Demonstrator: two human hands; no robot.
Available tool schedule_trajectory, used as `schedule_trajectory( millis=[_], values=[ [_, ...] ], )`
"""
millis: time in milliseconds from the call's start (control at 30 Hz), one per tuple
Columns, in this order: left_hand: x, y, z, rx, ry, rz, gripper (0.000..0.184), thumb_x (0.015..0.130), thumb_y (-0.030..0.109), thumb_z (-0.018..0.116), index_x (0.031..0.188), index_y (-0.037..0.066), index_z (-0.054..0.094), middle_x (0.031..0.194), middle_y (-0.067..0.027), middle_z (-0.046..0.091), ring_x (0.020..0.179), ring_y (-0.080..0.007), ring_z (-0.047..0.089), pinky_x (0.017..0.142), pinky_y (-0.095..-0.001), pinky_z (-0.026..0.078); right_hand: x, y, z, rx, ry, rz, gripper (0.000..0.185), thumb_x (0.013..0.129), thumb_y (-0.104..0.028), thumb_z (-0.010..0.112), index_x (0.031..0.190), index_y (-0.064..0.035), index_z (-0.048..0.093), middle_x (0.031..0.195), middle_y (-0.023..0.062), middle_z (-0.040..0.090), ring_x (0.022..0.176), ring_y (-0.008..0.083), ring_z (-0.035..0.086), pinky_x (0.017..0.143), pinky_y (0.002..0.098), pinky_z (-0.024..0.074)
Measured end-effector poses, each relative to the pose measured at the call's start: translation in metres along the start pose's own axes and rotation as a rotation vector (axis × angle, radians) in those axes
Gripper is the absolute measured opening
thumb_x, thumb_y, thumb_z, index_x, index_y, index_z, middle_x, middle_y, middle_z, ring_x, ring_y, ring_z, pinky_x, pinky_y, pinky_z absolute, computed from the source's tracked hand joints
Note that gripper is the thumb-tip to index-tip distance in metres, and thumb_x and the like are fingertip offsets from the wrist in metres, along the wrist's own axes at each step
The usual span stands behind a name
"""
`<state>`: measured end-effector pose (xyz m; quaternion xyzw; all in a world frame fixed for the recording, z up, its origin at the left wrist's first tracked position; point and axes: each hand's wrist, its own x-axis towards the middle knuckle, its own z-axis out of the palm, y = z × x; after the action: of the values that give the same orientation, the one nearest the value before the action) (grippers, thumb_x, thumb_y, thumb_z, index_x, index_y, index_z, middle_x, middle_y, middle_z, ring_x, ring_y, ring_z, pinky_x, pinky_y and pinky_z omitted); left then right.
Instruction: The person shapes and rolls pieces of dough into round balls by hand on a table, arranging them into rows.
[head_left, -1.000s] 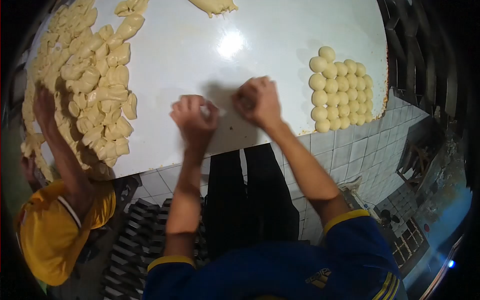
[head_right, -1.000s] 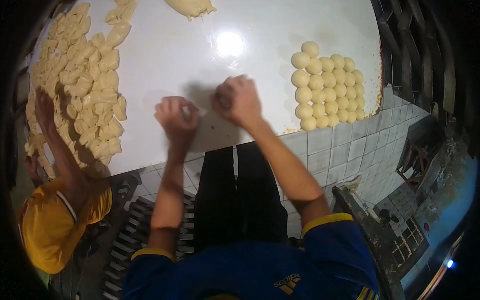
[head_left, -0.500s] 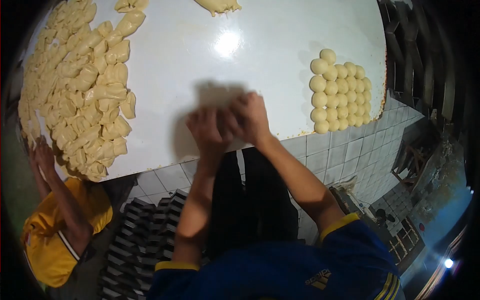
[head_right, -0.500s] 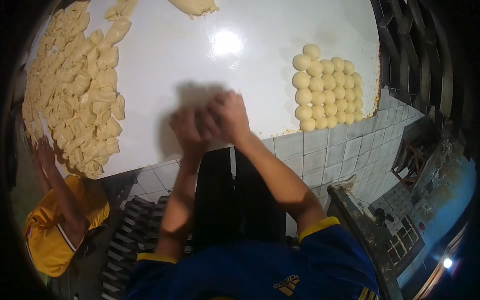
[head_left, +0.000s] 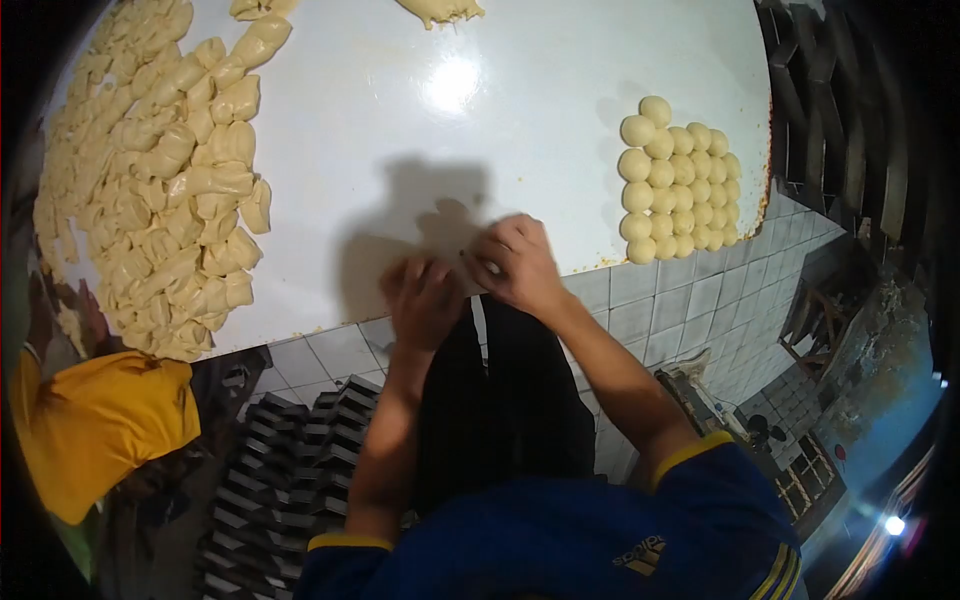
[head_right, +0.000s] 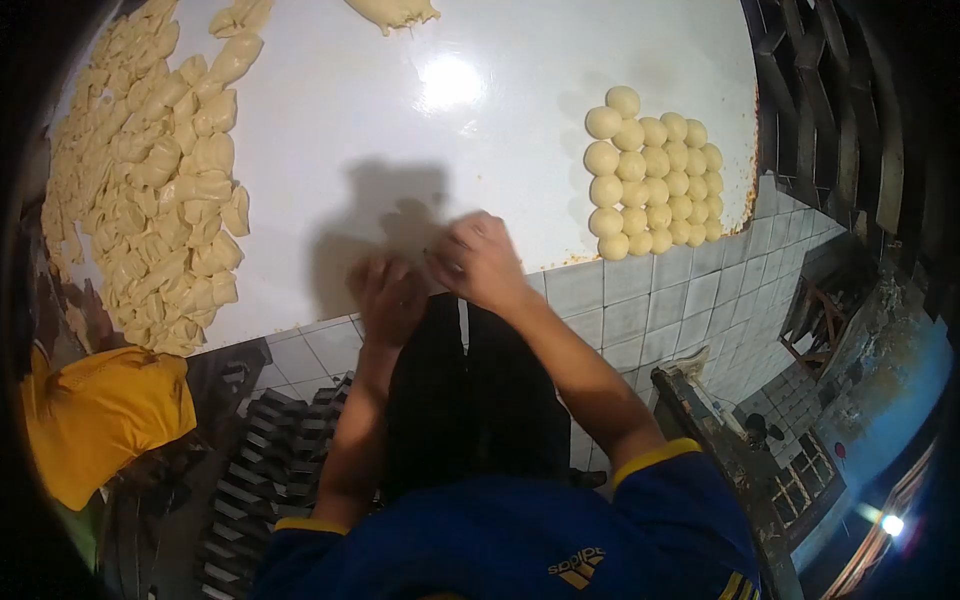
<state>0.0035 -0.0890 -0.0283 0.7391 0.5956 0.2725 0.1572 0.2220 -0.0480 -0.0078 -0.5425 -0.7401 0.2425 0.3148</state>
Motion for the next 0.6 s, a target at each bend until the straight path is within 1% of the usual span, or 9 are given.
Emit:
schedule_trajectory(
  millis=[67, 100, 167, 233, 367, 433, 500, 533, 600],
  values=[
    [-0.004, -0.031, -0.020, 0.037, -0.036, 0.069, 0.027, 0.088, 0.022, 0.087, 0.105, 0.009, 0.071, 0.108, -0.0099, 0.067, 0.105, -0.0389, 0.062, 0.098, -0.0558, 0.046, -0.005, 0.034, -0.038, -0.071, -0.056, 0.001, 0.023, 0.087, -0.021, 0.094, 0.087, -0.0171, 0.071, 0.100, -0.0002, 0.068, 0.100, 0.0304, 0.062, 0.084, 0.0466, 0.0474],
    [0.010, -0.050, -0.033, 0.074, -0.071, -0.069, 0.027, 0.088, 0.022, 0.087, 0.107, 0.009, 0.072, 0.110, -0.0103, 0.068, 0.107, -0.0392, 0.062, 0.098, -0.0557, 0.047, -0.002, 0.049, -0.047, -0.137, -0.116, 0.004, 0.024, 0.088, -0.021, 0.094, 0.086, -0.0170, 0.071, 0.097, -0.0008, 0.067, 0.099, 0.0298, 0.061, 0.085, 0.0461, 0.0471],
    [0.042, -0.058, -0.035, 0.116, -0.121, -0.213, 0.028, 0.088, 0.022, 0.086, 0.109, 0.009, 0.073, 0.113, -0.0106, 0.069, 0.109, -0.0396, 0.063, 0.098, -0.0557, 0.047, 0.038, 0.056, -0.043, -0.269, 0.014, 0.005, 0.020, 0.089, -0.015, 0.093, 0.087, -0.0151, 0.074, 0.093, -0.0006, 0.069, 0.099, 0.0296, 0.062, 0.089, 0.0459, 0.0458],
    [0.087, -0.045, -0.005, 0.141, -0.078, -0.105, 0.029, 0.089, 0.022, 0.088, 0.111, 0.009, 0.074, 0.118, -0.0104, 0.070, 0.111, -0.0398, 0.062, 0.098, -0.0558, 0.047, 0.071, 0.044, -0.008, -0.212, 0.110, -0.006, 0.019, 0.089, -0.017, 0.092, 0.087, -0.0141, 0.074, 0.092, 0.0022, 0.069, 0.098, 0.0310, 0.061, 0.090, 0.0467, 0.0461],
    [0.036, -0.002, 0.016, -0.019, 0.026, 0.030, 0.026, 0.088, 0.022, 0.087, 0.106, 0.010, 0.073, 0.115, -0.0103, 0.070, 0.109, -0.0385, 0.062, 0.097, -0.0552, 0.047, 0.020, -0.013, 0.013, -0.027, -0.011, 0.101, 0.020, 0.088, -0.020, 0.093, 0.091, -0.0138, 0.074, 0.094, 0.0036, 0.069, 0.101, 0.0315, 0.064, 0.089, 0.0484, 0.0471],
    [-0.002, -0.007, -0.001, -0.029, 0.002, 0.072, 0.025, 0.088, 0.025, 0.084, 0.104, 0.011, 0.073, 0.114, -0.0118, 0.070, 0.110, -0.0389, 0.063, 0.097, -0.0557, 0.048, -0.006, 0.003, -0.001, 0.037, -0.037, 0.094, 0.021, 0.088, -0.021, 0.093, 0.092, -0.0144, 0.074, 0.094, 0.0036, 0.069, 0.100, 0.0315, 0.064, 0.088, 0.0492, 0.0470],
    [0.003, -0.050, -0.027, 0.021, -0.078, -0.005, 0.025, 0.089, 0.026, 0.084, 0.105, 0.010, 0.072, 0.113, -0.0122, 0.070, 0.110, -0.0392, 0.064, 0.099, -0.0570, 0.048, -0.030, 0.040, -0.028, -0.022, -0.089, -0.045, 0.021, 0.090, -0.026, 0.092, 0.092, -0.0166, 0.073, 0.099, 0.0022, 0.068, 0.102, 0.0306, 0.063, 0.086, 0.0490, 0.0483],
    [0.008, -0.063, -0.036, 0.074, -0.159, -0.081, 0.026, 0.091, 0.026, 0.084, 0.106, 0.010, 0.071, 0.113, -0.0126, 0.070, 0.111, -0.0394, 0.066, 0.102, -0.0582, 0.048, -0.015, 0.049, -0.037, -0.149, -0.085, -0.015, 0.020, 0.090, -0.025, 0.092, 0.091, -0.0176, 0.074, 0.098, 0.0015, 0.068, 0.102, 0.0300, 0.062, 0.087, 0.0484, 0.0476],
    [0.053, -0.065, -0.017, 0.099, -0.125, -0.077, 0.027, 0.090, 0.027, 0.086, 0.106, 0.011, 0.071, 0.114, -0.0124, 0.070, 0.112, -0.0390, 0.066, 0.103, -0.0582, 0.048, 0.036, 0.054, -0.039, -0.292, 0.012, -0.019, 0.018, 0.090, -0.023, 0.091, 0.089, -0.0180, 0.074, 0.098, -0.0006, 0.069, 0.101, 0.0300, 0.061, 0.088, 0.0470, 0.0461]
  ],
)
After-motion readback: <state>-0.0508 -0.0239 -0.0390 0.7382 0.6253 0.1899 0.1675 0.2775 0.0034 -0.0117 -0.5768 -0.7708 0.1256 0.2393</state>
